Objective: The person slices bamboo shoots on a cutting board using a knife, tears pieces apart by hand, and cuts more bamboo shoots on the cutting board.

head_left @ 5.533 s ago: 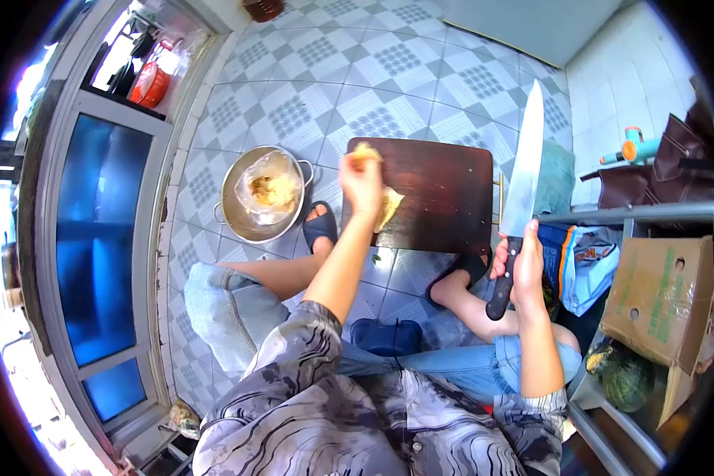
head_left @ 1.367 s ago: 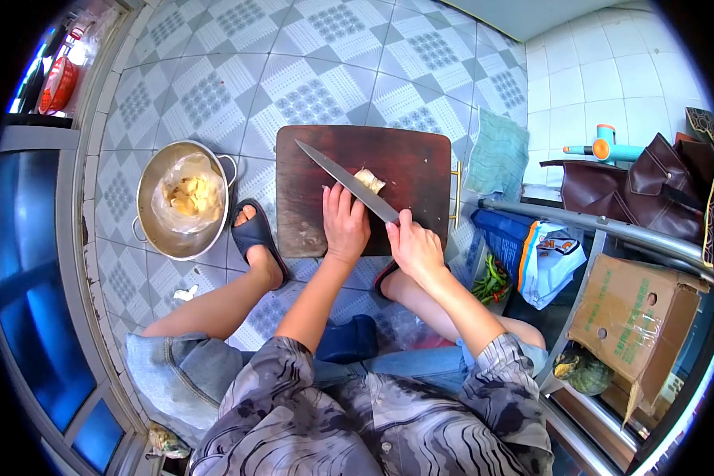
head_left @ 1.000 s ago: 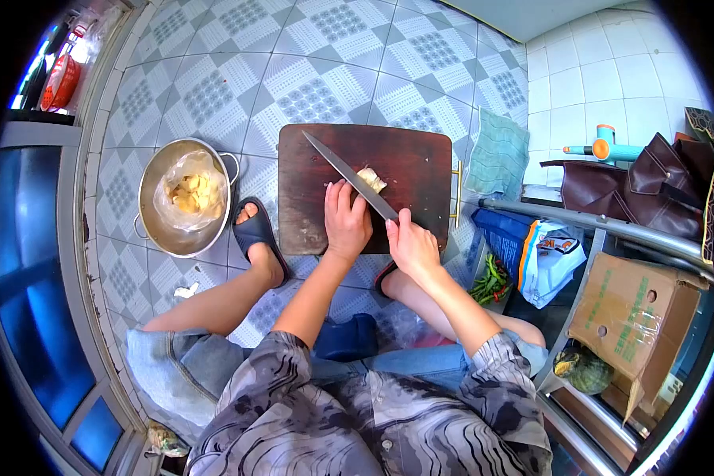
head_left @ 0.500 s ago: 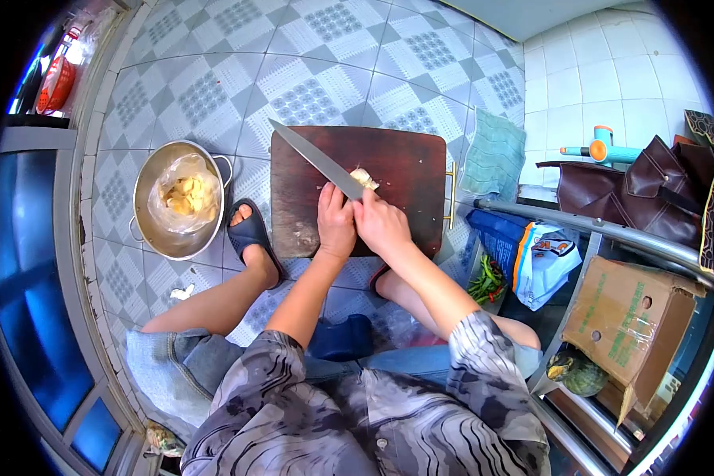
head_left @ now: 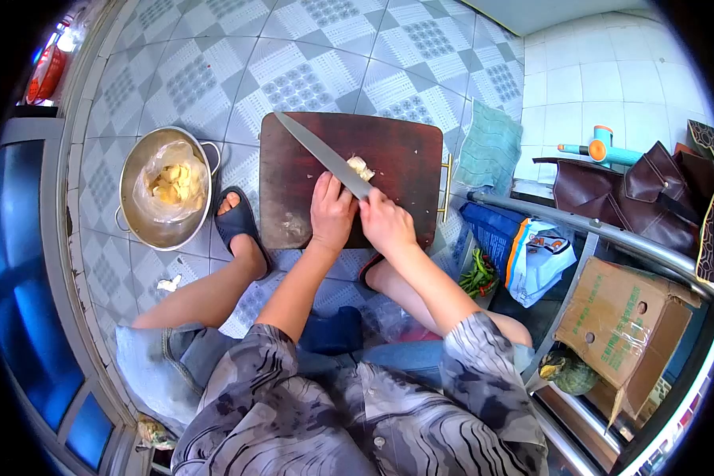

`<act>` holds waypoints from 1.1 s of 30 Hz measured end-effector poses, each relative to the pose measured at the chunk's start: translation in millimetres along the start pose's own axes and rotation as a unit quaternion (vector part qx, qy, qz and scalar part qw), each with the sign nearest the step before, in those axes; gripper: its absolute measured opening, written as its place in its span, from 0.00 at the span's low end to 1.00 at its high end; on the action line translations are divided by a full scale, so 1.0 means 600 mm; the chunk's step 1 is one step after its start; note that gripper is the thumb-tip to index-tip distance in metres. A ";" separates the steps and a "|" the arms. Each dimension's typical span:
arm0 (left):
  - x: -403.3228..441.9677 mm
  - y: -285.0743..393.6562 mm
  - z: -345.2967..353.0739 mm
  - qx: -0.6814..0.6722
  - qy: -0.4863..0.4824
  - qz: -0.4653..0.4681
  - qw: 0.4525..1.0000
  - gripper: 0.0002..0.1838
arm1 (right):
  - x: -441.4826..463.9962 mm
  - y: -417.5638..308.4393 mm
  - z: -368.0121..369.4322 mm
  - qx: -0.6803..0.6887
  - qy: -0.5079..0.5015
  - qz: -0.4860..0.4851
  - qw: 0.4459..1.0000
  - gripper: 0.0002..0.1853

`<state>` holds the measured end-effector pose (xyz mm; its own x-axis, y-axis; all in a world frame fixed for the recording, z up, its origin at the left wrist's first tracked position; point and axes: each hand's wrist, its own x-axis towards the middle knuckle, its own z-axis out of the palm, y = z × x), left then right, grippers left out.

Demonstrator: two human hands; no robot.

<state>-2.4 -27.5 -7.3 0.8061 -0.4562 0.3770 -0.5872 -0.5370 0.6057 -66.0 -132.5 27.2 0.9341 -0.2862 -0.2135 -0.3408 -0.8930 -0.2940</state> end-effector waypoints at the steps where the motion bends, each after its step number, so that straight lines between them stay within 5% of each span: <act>1: -0.002 -0.003 0.001 0.001 0.000 0.000 1.000 0.18 | -0.001 -0.003 0.003 0.001 0.000 0.000 1.000 0.15; 9: 0.009 0.009 -0.010 -0.011 0.010 0.019 1.000 0.17 | -0.086 0.053 -0.007 -0.074 -0.081 0.073 0.991 0.15; 15: -0.001 -0.004 0.009 -0.004 0.035 0.021 0.999 0.16 | 0.033 -0.022 -0.002 -0.026 0.015 0.004 1.000 0.13; 25: 0.004 0.005 0.001 -0.006 0.025 0.032 0.999 0.16 | -0.094 0.068 -0.018 -0.109 -0.085 0.090 0.986 0.15; 28: 0.001 0.001 0.008 -0.005 0.022 0.046 0.999 0.16 | -0.024 0.028 -0.002 -0.035 -0.004 0.035 0.999 0.14; 33: 0.006 0.001 0.008 0.003 0.025 0.046 0.999 0.16 | 0.012 0.007 -0.011 -0.029 -0.012 0.034 0.999 0.14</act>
<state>0.0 -32.9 -9.2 0.7508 -0.4680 0.4661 -0.6598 -0.4985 0.5623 -60.1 -140.3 30.5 0.9055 -0.3395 -0.2544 -0.3967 -0.8901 -0.2242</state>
